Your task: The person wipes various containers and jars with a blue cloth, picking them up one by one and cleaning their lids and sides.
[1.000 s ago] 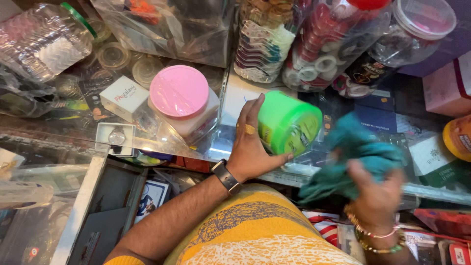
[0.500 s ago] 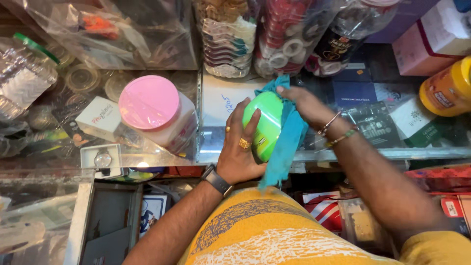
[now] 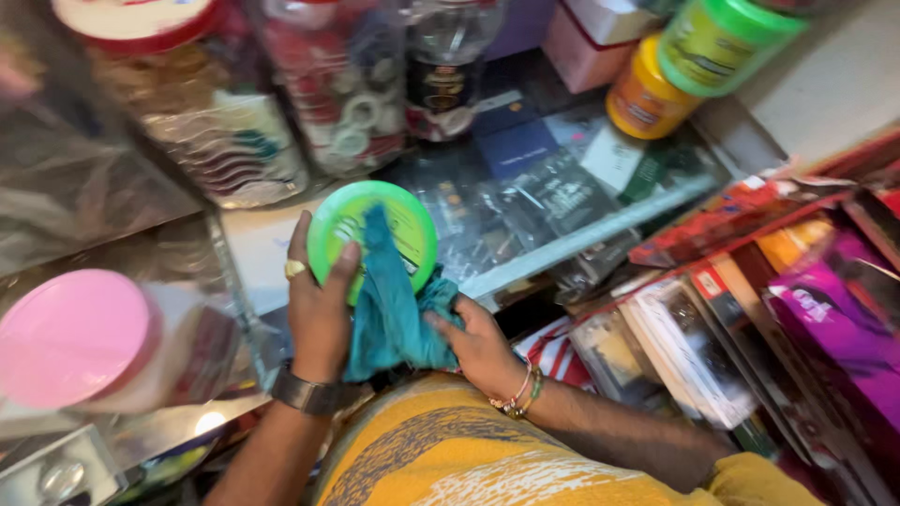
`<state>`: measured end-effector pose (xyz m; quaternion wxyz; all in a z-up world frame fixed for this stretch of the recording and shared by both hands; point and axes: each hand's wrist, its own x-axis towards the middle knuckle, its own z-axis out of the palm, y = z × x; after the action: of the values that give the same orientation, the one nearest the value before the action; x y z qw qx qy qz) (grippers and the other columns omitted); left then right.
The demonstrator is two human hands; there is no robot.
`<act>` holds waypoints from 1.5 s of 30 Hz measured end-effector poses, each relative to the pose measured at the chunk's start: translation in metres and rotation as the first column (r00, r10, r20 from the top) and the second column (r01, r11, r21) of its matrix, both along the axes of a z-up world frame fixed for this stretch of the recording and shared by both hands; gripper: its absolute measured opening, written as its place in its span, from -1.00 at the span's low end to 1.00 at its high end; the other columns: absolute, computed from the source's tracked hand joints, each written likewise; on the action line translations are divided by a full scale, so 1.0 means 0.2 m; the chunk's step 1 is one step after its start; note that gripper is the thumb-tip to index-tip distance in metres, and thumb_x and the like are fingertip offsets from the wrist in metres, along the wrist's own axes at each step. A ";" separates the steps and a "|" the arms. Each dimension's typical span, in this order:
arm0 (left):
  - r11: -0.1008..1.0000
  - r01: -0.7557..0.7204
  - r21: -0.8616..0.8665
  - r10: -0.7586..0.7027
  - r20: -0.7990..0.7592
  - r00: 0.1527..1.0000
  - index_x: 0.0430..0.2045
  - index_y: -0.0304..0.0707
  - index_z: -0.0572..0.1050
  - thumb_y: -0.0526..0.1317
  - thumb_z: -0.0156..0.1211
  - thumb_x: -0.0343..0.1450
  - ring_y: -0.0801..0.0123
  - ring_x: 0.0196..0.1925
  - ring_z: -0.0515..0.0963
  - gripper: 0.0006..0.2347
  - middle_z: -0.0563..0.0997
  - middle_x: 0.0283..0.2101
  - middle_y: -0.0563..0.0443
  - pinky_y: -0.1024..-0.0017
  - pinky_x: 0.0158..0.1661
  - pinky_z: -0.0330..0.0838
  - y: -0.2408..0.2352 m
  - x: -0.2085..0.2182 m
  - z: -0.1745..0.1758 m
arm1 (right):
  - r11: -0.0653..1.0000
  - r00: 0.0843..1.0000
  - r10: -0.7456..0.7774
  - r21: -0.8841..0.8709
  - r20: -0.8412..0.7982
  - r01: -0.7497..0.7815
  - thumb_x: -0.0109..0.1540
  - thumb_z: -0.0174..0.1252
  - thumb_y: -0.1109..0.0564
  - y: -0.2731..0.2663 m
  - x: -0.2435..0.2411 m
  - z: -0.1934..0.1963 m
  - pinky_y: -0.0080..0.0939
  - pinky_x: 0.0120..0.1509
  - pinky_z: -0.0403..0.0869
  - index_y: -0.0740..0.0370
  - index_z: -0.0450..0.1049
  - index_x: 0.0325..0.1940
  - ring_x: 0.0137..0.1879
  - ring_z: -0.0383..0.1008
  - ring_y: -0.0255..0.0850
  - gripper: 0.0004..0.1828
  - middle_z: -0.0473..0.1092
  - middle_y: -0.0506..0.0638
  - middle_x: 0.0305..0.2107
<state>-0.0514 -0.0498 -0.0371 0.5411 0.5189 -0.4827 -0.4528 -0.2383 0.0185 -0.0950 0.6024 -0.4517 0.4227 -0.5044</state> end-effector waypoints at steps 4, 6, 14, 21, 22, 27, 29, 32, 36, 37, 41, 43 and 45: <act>0.945 0.285 0.162 -0.293 0.029 0.956 0.19 -0.32 0.42 -0.07 0.13 0.46 0.27 0.02 0.60 -0.57 0.64 0.02 -0.12 0.34 0.06 0.44 -0.17 -0.15 0.13 | 0.949 0.887 -0.299 0.209 0.351 0.237 0.34 0.11 0.19 0.05 -0.11 0.12 -0.14 0.13 0.51 0.28 0.33 0.24 0.03 0.51 -0.20 -0.62 0.46 0.02 -0.03; 0.916 0.276 0.291 -0.356 0.273 0.894 0.02 -0.34 0.55 -0.04 0.08 0.48 0.21 -0.10 0.68 -0.63 0.72 -0.15 -0.14 0.30 -0.05 0.48 -0.25 -0.29 0.15 | 0.907 0.818 -0.414 0.252 0.399 0.336 0.34 0.13 0.22 0.05 -0.16 0.16 -0.08 0.09 0.52 0.24 0.30 0.21 0.00 0.50 -0.17 -0.65 0.42 0.00 -0.10; 0.804 0.576 0.150 -0.590 0.327 0.738 0.12 -0.14 0.49 0.06 0.07 0.44 0.00 -0.01 0.67 -0.58 0.67 -0.05 -0.27 0.20 0.01 0.46 -0.53 -1.09 0.00 | 0.708 0.549 -0.662 0.186 0.509 0.681 0.32 0.12 0.29 -0.03 -0.43 0.10 -0.07 0.18 0.49 0.21 0.28 0.17 0.06 0.49 -0.16 -0.66 0.42 -0.01 -0.06; 0.696 0.714 0.078 -0.687 0.361 0.631 0.21 -0.27 0.40 0.16 0.23 0.36 -0.06 0.14 0.58 -0.39 0.57 0.08 -0.36 0.20 0.12 0.41 -0.68 -1.71 -0.11 | 0.542 0.456 -0.754 0.057 0.472 0.838 0.29 0.06 0.35 -0.29 -0.75 0.04 -0.10 0.23 0.40 0.27 0.22 0.39 0.14 0.39 -0.14 -0.45 0.35 0.01 0.06; 0.696 0.705 0.132 -0.688 0.404 0.603 0.19 -0.23 0.44 0.18 0.26 0.32 -0.05 0.13 0.60 -0.38 0.60 0.06 -0.35 0.21 0.11 0.43 -0.69 -1.77 -0.09 | 0.516 0.463 -0.768 0.001 0.444 0.856 0.27 0.03 0.37 -0.33 -0.77 0.02 -0.13 0.30 0.36 0.25 0.16 0.42 0.20 0.36 -0.15 -0.39 0.33 0.01 0.12; 0.688 0.690 0.225 -0.715 0.368 0.594 0.18 -0.32 0.41 0.21 0.26 0.28 -0.05 0.10 0.62 -0.32 0.62 0.05 -0.35 0.19 0.09 0.46 -0.72 -1.99 -0.06 | 0.380 0.406 -0.883 -0.149 0.235 0.913 0.21 -0.10 0.45 -0.52 -0.93 -0.08 -0.17 0.45 0.25 0.32 0.00 0.54 0.33 0.29 -0.10 -0.23 0.25 0.11 0.28; 0.685 0.696 0.217 -0.719 0.356 0.596 0.15 -0.36 0.41 0.21 0.28 0.27 -0.05 0.10 0.62 -0.31 0.61 0.04 -0.36 0.19 0.09 0.47 -0.75 -2.07 -0.07 | 0.323 0.356 -0.918 -0.191 0.176 0.927 0.21 -0.09 0.46 -0.57 -0.98 -0.11 -0.19 0.46 0.22 0.30 -0.04 0.54 0.36 0.26 -0.12 -0.21 0.23 0.10 0.30; 0.671 0.716 0.193 -0.729 0.348 0.589 0.13 -0.40 0.41 0.21 0.31 0.27 -0.06 0.11 0.61 -0.30 0.59 0.06 -0.37 0.19 0.10 0.45 -0.78 -2.14 -0.08 | 0.299 0.317 -0.922 -0.112 0.221 0.948 0.22 -0.08 0.45 -0.62 -1.04 -0.14 -0.16 0.34 0.26 0.27 -0.08 0.56 0.27 0.28 -0.11 -0.19 0.23 0.10 0.26; 0.671 0.714 0.202 -0.736 0.301 0.606 0.14 -0.37 0.42 0.16 0.24 0.34 -0.07 0.14 0.60 -0.38 0.60 0.06 -0.38 0.19 0.14 0.42 -0.73 -2.05 -0.04 | 0.325 0.348 -0.923 -0.150 0.164 0.934 0.19 -0.12 0.45 -0.58 -1.03 -0.19 -0.21 0.46 0.24 0.31 -0.09 0.55 0.38 0.25 -0.18 -0.19 0.19 0.02 0.33; 0.680 0.705 0.204 -0.730 0.279 0.624 0.13 -0.36 0.45 0.14 0.20 0.36 -0.06 0.15 0.61 -0.42 0.62 0.06 -0.37 0.20 0.15 0.42 -0.70 -1.98 -0.03 | 0.381 0.398 -0.898 -0.120 0.190 0.917 0.22 -0.12 0.42 -0.56 -1.00 -0.20 -0.17 0.43 0.27 0.33 -0.05 0.52 0.35 0.27 -0.14 -0.25 0.21 0.06 0.29; 0.778 0.576 -0.251 -0.497 0.315 0.809 0.16 -0.35 0.43 -0.01 0.19 0.45 -0.07 0.32 0.45 -0.53 0.51 0.22 -0.33 0.17 0.30 0.28 -0.46 -1.56 -0.01 | 0.749 0.625 -0.527 -0.033 0.577 0.662 0.42 -0.19 0.16 -0.48 -0.82 -0.23 0.00 0.44 0.28 0.40 0.04 0.48 0.33 0.29 0.00 -0.46 0.26 0.20 0.23; 0.794 0.493 -0.355 -0.372 0.357 0.857 0.16 -0.31 0.44 -0.05 0.20 0.46 -0.07 0.37 0.40 -0.57 0.48 0.27 -0.29 0.10 0.36 0.21 -0.33 -1.29 0.01 | 0.879 0.817 -0.358 -0.132 0.453 0.458 0.48 -0.23 0.07 -0.45 -0.70 -0.20 0.01 0.49 0.24 0.38 0.04 0.48 0.37 0.26 0.00 -0.48 0.23 0.20 0.26; 0.800 0.388 -0.457 -0.191 0.419 0.888 0.18 -0.29 0.44 -0.08 0.23 0.47 -0.16 0.44 0.32 -0.58 0.42 0.33 -0.33 0.01 0.41 0.11 -0.20 -1.00 0.05 | 0.940 0.945 -0.269 -0.262 -0.184 0.217 0.45 -0.25 0.06 -0.38 -0.52 -0.13 -0.02 0.51 0.22 0.32 0.01 0.49 0.40 0.22 -0.06 -0.46 0.20 0.13 0.31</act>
<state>-0.2524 -0.0901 -0.0271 0.4903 0.3406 -0.7518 -0.2801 -0.3430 -0.0566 -0.1208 0.4265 -0.5172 0.4752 -0.5699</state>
